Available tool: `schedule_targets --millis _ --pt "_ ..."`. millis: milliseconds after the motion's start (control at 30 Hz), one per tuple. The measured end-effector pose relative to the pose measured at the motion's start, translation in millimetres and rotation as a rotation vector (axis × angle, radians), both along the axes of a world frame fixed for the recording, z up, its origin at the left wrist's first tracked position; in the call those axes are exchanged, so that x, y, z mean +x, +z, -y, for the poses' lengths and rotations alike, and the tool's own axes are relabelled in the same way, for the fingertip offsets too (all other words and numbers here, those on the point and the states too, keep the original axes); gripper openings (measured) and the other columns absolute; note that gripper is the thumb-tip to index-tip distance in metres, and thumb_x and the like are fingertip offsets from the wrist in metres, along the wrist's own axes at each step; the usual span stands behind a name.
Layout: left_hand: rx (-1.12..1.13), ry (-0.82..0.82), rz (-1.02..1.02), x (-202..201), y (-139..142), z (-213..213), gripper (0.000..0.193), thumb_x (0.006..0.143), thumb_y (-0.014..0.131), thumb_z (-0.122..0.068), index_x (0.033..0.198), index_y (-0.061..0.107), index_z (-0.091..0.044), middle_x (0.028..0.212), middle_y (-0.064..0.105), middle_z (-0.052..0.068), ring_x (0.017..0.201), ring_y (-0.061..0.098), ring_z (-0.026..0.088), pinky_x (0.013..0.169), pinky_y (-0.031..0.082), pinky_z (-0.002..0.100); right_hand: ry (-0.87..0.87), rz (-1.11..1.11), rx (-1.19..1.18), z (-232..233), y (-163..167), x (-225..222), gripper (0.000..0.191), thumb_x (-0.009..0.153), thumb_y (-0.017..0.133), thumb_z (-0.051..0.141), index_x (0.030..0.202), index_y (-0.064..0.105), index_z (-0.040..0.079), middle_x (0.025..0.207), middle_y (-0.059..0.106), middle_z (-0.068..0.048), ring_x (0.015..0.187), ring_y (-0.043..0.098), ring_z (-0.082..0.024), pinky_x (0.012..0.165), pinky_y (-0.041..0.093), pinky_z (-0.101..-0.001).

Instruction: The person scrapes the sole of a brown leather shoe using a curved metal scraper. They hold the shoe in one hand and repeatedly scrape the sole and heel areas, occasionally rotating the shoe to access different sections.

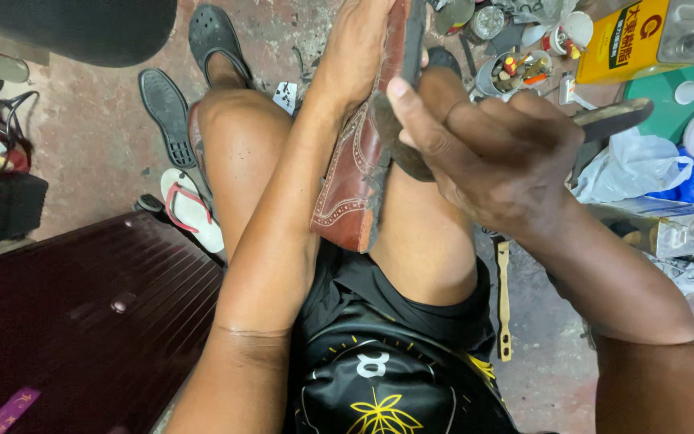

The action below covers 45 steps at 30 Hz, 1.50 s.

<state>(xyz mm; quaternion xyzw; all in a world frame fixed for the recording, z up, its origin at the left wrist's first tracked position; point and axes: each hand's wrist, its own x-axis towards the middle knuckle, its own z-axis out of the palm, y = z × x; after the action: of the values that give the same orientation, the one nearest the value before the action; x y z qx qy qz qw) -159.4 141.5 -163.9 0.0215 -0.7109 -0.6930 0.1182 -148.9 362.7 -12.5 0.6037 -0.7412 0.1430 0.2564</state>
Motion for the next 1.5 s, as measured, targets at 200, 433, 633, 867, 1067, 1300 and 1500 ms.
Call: schedule_targets --millis 200,433,633,867,1067,1300,1500 --pt "-0.040 0.017 -0.062 5 20 -2 0.047 0.112 0.035 -0.034 0.096 0.065 -0.001 0.078 0.075 0.011 0.071 0.077 0.020 0.067 0.060 0.035 0.088 0.098 0.106 -2 -2 -9 0.051 0.090 0.085 0.025 0.139 0.071 0.026 0.071 0.036 0.004 0.057 0.042 -0.012 0.057 0.034 -0.0296" --pt "0.183 -0.023 -0.019 1 19 -6 0.050 0.110 0.036 -0.039 0.099 0.066 -0.001 0.080 0.072 0.011 0.071 0.074 0.020 0.065 0.059 0.034 0.110 0.241 0.083 2 -4 -20 0.050 0.095 0.079 0.030 0.144 0.067 0.026 0.072 0.041 0.007 0.058 0.044 -0.010 0.055 0.035 -0.0288" --pt "0.169 -0.057 0.024 -1 11 -6 0.054 0.108 0.034 -0.041 0.098 0.070 -0.002 0.078 0.075 0.009 0.071 0.077 0.020 0.063 0.062 0.033 0.033 0.231 0.035 3 -16 -7 0.046 0.101 0.078 0.027 0.146 0.065 0.024 0.070 0.039 0.004 0.059 0.046 -0.012 0.057 0.035 -0.0297" --pt "0.246 -0.038 -0.003 4 13 -6 0.053 0.109 0.038 -0.042 0.102 0.070 0.000 0.083 0.075 0.011 0.073 0.077 0.020 0.066 0.063 0.035 0.178 0.201 0.092 6 -17 -17 0.048 0.098 0.079 0.032 0.144 0.070 0.024 0.069 0.037 0.004 0.057 0.043 -0.012 0.055 0.033 -0.0306" --pt "0.313 -0.054 0.008 5 16 -5 0.054 0.107 0.038 -0.045 0.100 0.069 -0.001 0.081 0.073 0.009 0.071 0.076 0.019 0.063 0.063 0.034 0.253 0.231 0.059 8 -21 -22 0.048 0.098 0.082 0.032 0.143 0.070 0.022 0.068 0.038 0.002 0.058 0.044 -0.016 0.057 0.036 -0.0333" --pt "0.488 -0.108 0.032 -1 15 -7 0.055 0.107 0.038 -0.045 0.097 0.068 -0.001 0.082 0.071 0.010 0.070 0.073 0.020 0.062 0.060 0.034 0.207 0.654 -0.100 7 -38 -6 0.040 0.111 0.065 0.012 0.150 0.058 0.018 0.086 0.061 0.002 0.071 0.057 -0.010 0.069 0.045 -0.0250" --pt "0.264 -0.159 -0.042 0 15 -7 0.050 0.109 0.039 -0.043 0.098 0.068 -0.003 0.078 0.073 0.007 0.072 0.075 0.016 0.064 0.061 0.030 0.253 0.487 -0.029 8 -40 -15 0.039 0.102 0.074 0.023 0.140 0.070 0.021 0.066 0.049 0.001 0.056 0.046 -0.017 0.058 0.037 -0.0354"
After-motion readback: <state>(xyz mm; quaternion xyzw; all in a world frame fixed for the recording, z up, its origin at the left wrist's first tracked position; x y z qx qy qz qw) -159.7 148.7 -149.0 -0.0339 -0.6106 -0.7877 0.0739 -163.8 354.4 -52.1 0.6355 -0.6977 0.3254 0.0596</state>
